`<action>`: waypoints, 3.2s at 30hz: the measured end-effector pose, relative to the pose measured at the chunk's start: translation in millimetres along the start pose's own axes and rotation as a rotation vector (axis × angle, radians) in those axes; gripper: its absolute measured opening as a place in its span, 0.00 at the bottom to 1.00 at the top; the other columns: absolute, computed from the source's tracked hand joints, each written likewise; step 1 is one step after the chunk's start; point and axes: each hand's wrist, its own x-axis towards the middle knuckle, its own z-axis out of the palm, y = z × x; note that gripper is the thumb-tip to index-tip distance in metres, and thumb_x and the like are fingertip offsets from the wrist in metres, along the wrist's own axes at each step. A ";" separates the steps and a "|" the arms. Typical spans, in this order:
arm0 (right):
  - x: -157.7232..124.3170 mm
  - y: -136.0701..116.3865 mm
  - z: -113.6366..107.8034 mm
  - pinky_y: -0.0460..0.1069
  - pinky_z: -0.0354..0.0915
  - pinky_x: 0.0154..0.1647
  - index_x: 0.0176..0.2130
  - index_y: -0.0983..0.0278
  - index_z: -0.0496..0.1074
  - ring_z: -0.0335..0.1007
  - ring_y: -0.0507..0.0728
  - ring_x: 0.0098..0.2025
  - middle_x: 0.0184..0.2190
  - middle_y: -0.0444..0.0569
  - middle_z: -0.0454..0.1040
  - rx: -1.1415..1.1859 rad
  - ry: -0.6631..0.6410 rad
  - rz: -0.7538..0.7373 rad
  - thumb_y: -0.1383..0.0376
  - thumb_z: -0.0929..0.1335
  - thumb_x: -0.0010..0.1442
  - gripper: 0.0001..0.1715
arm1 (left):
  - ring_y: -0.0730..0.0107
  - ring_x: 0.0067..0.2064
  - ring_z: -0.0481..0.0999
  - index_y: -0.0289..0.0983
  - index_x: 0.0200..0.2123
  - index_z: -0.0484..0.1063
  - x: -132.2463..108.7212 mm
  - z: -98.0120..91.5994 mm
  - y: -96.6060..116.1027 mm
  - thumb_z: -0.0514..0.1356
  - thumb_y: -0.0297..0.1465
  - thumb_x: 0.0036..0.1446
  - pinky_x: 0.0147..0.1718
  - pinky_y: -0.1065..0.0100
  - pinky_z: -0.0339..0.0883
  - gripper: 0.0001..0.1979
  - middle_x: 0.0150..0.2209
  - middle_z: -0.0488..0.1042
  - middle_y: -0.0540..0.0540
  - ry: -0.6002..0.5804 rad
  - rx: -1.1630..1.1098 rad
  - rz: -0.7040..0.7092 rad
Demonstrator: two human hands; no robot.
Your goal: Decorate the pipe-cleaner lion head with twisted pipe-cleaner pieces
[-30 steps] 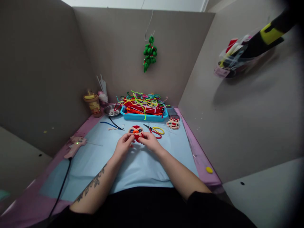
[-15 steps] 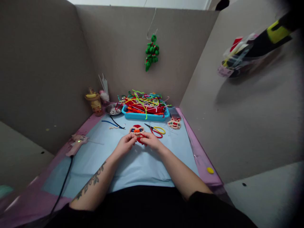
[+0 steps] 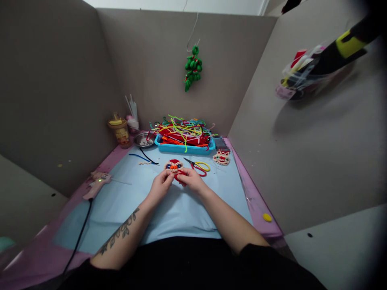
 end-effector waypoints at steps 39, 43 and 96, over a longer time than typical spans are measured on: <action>1.6 7.1 9.6 0.43 0.53 0.17 0.24 0.65 0.68 0.57 0.47 0.16 0.16 0.40 0.66 0.016 0.116 -0.005 0.60 0.70 0.49 0.11 | 0.74 0.20 0.59 0.37 0.23 0.66 -2.4 0.8 -2.7 0.59 0.42 0.53 0.22 0.71 0.54 0.15 0.17 0.61 0.55 0.245 -0.013 -0.055; 1.0 6.2 9.9 0.43 0.52 0.17 0.24 0.65 0.67 0.56 0.46 0.16 0.16 0.39 0.65 0.023 0.136 -0.015 0.60 0.70 0.49 0.12 | 0.75 0.19 0.58 0.37 0.23 0.65 -2.1 1.9 -3.6 0.58 0.42 0.53 0.22 0.72 0.53 0.15 0.16 0.61 0.56 0.230 -0.040 -0.067; -1.9 7.4 10.1 0.45 0.50 0.16 0.29 0.64 0.70 0.55 0.47 0.16 0.19 0.40 0.66 0.156 0.069 -0.057 0.53 0.72 0.49 0.17 | 0.77 0.23 0.64 0.33 0.28 0.74 -7.2 14.0 13.0 0.68 0.39 0.41 0.19 0.75 0.55 0.15 0.21 0.68 0.52 0.142 -0.517 -0.289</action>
